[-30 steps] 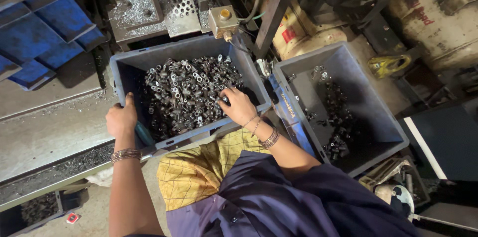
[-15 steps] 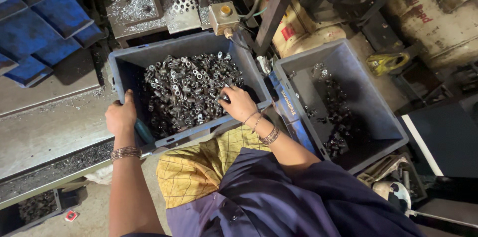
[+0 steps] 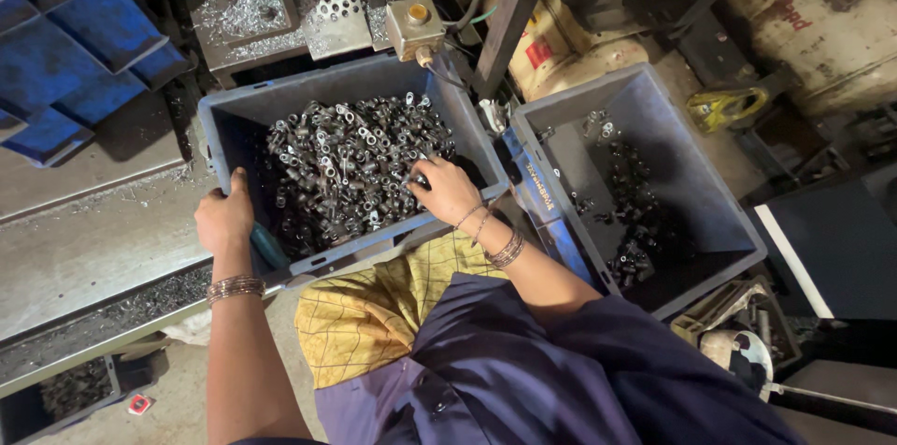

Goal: The person sits at a top-facing machine and loads dark metal parts one at a time from a blue crate into the machine's fixture, operating the machine to face the parts. Machined parts accumulate in a second bin beside the crate as the cycle repeats.

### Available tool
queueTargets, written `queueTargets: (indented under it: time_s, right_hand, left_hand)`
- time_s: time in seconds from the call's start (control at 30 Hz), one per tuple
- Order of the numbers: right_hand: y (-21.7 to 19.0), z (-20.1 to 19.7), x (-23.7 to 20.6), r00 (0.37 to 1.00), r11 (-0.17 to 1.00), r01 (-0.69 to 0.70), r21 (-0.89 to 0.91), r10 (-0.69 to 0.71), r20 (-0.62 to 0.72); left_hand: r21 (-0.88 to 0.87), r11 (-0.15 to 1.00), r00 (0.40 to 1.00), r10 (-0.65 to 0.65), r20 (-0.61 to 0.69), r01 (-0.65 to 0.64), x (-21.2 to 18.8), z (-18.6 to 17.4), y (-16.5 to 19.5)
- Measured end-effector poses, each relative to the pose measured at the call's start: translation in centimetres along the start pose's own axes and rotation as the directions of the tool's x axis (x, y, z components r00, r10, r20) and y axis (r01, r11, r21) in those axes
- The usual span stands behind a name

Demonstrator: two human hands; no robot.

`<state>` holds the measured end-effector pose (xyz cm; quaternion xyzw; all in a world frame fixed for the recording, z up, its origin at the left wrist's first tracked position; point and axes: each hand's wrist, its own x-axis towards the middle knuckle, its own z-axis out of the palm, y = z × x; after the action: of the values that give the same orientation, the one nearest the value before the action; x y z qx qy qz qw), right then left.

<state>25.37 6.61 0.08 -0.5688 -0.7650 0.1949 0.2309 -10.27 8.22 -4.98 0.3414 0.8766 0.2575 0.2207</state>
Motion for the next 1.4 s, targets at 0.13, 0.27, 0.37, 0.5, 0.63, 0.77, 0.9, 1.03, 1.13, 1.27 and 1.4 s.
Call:
queueTargets:
  time_s: [0.13,0.27,0.37,0.5,0.63,0.77,0.9,1.03,1.13,1.27,1.4]
  right_hand:
    - [0.1,0.0,-0.1,1.0,1.0,0.002,-0.015,-0.001,0.004]
    - [0.2,0.2,0.0,1.0,1.0,0.019,-0.014,-0.02,-0.018]
    - [0.2,0.4,0.0,0.999,0.999,0.032,-0.015,-0.032,-0.032]
    - [0.3,0.4,0.1,0.999,0.999,0.036,0.002,-0.036,-0.031]
    - [0.8,0.8,0.2,0.998,0.999,0.04,0.024,-0.039,-0.04]
    - [2.3,1.7,0.5,0.995,0.995,0.066,0.071,-0.06,-0.082]
    - [5.1,2.2,1.7,0.998,0.929,0.006,0.371,0.019,-0.064]
    - [8.3,1.8,2.6,0.963,0.252,-0.257,0.933,0.149,0.225]
    - [9.3,2.5,3.6,0.855,-0.278,-0.361,0.89,0.283,0.435]
    - [8.0,3.5,5.8,0.862,-0.499,-0.439,0.748,0.002,0.507]
    - [3.8,3.4,9.8,0.845,-0.425,-0.491,0.76,-0.019,0.535]
  left_hand:
    - [0.002,1.0,1.0,0.017,-0.005,-0.017,0.0,0.1,-0.1]
    - [0.007,1.0,1.0,0.003,-0.003,-0.002,0.3,0.2,-0.1]
    - [0.007,1.0,1.0,0.004,0.003,-0.004,0.4,0.2,-0.2]
    - [0.01,1.0,1.0,0.009,-0.016,-0.009,0.3,0.3,-0.2]
    - [0.108,0.993,0.997,0.052,-0.064,-0.044,0.1,0.4,-0.1]
    - [0.203,0.975,0.984,0.118,-0.13,-0.09,-0.6,0.7,0.1]
    - [0.246,0.967,0.98,0.113,-0.164,-0.071,-1.0,1.1,0.7]
    - [0.204,0.977,0.986,0.095,-0.138,-0.065,-0.9,1.2,0.8]
    - [0.2,0.977,0.986,0.107,-0.128,-0.08,-0.5,1.4,0.4]
    - [0.196,0.973,0.983,0.144,-0.114,-0.12,0.3,1.8,0.0]
    - [0.185,0.977,0.987,0.125,-0.098,-0.105,0.5,2.0,-0.2]
